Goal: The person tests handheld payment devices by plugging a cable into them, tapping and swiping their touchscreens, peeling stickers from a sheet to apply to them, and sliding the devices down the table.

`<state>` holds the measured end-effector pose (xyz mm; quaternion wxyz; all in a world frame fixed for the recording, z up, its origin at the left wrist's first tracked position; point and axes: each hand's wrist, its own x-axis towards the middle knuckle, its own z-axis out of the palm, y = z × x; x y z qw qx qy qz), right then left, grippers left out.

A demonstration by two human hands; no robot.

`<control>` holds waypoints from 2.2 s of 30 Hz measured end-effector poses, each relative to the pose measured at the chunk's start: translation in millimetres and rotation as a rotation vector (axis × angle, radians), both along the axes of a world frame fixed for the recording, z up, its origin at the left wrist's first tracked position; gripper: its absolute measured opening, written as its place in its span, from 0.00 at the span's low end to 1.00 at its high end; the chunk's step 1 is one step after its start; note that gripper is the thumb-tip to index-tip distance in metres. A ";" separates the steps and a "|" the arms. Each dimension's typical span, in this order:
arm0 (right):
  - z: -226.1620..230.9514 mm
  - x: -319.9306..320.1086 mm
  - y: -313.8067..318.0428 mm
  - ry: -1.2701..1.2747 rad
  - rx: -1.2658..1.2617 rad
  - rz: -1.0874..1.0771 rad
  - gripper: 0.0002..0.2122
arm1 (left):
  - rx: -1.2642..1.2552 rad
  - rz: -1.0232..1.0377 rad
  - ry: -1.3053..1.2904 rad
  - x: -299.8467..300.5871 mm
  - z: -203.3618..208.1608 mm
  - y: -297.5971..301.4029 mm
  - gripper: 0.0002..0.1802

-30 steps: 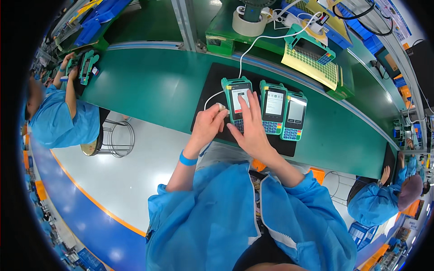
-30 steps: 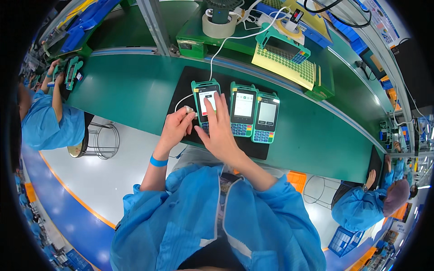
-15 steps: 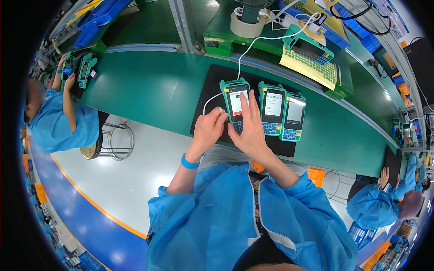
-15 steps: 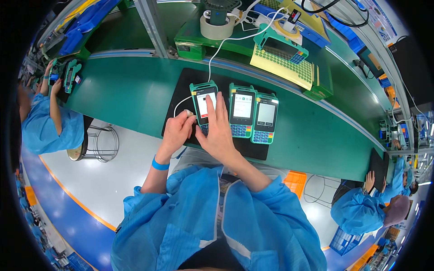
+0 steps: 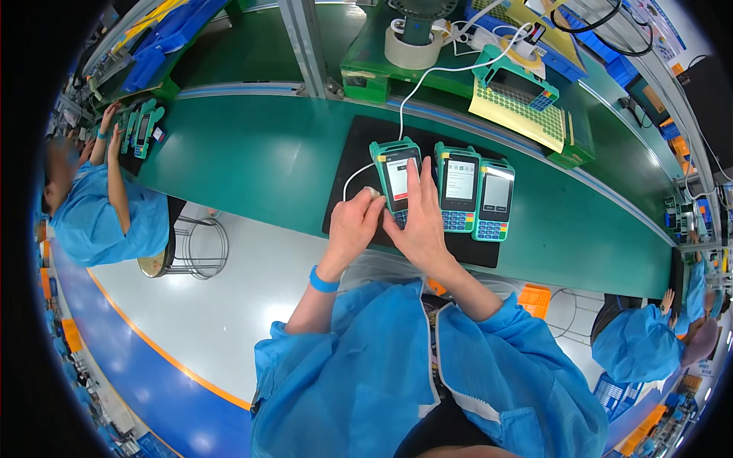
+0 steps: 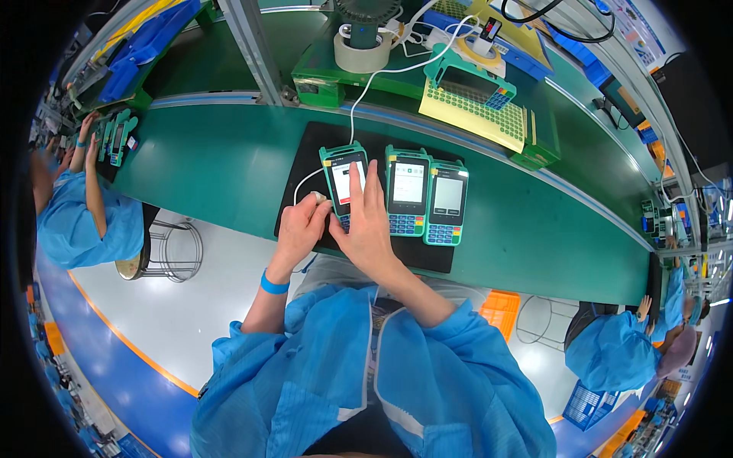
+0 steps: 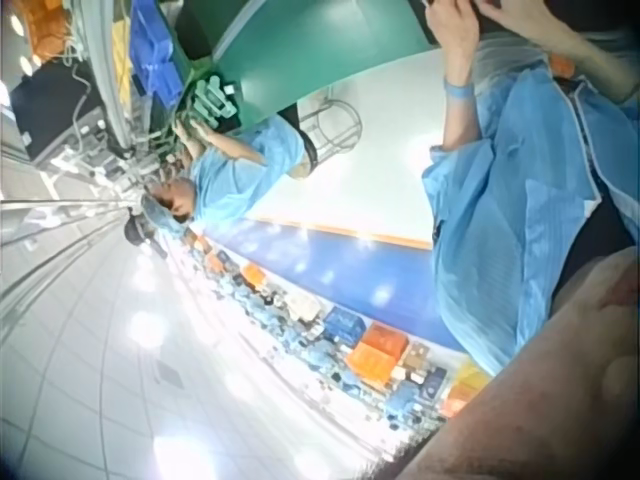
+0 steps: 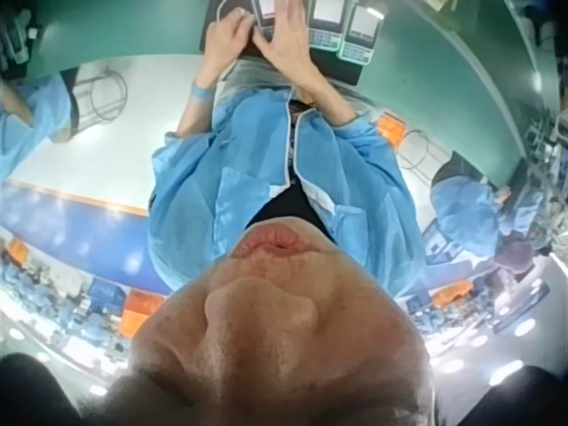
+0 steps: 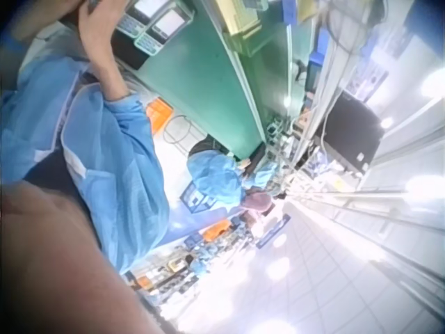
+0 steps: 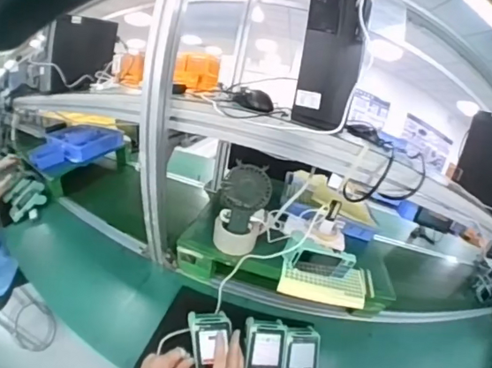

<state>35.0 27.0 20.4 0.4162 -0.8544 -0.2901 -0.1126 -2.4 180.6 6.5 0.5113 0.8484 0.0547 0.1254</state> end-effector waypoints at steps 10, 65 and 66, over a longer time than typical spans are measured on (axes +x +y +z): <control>-2.9 -1.0 0.1 -0.004 0.018 -0.010 0.45 | -0.042 -0.008 0.048 -2.0 4.9 0.3 0.12; -17.6 49.8 -135.1 -0.278 -0.244 0.059 0.15 | 0.625 0.519 -0.290 -13.2 -4.5 113.3 0.11; -13.4 47.8 -154.9 -0.271 -0.255 0.030 0.15 | 0.628 0.523 -0.288 -14.3 -5.5 115.2 0.11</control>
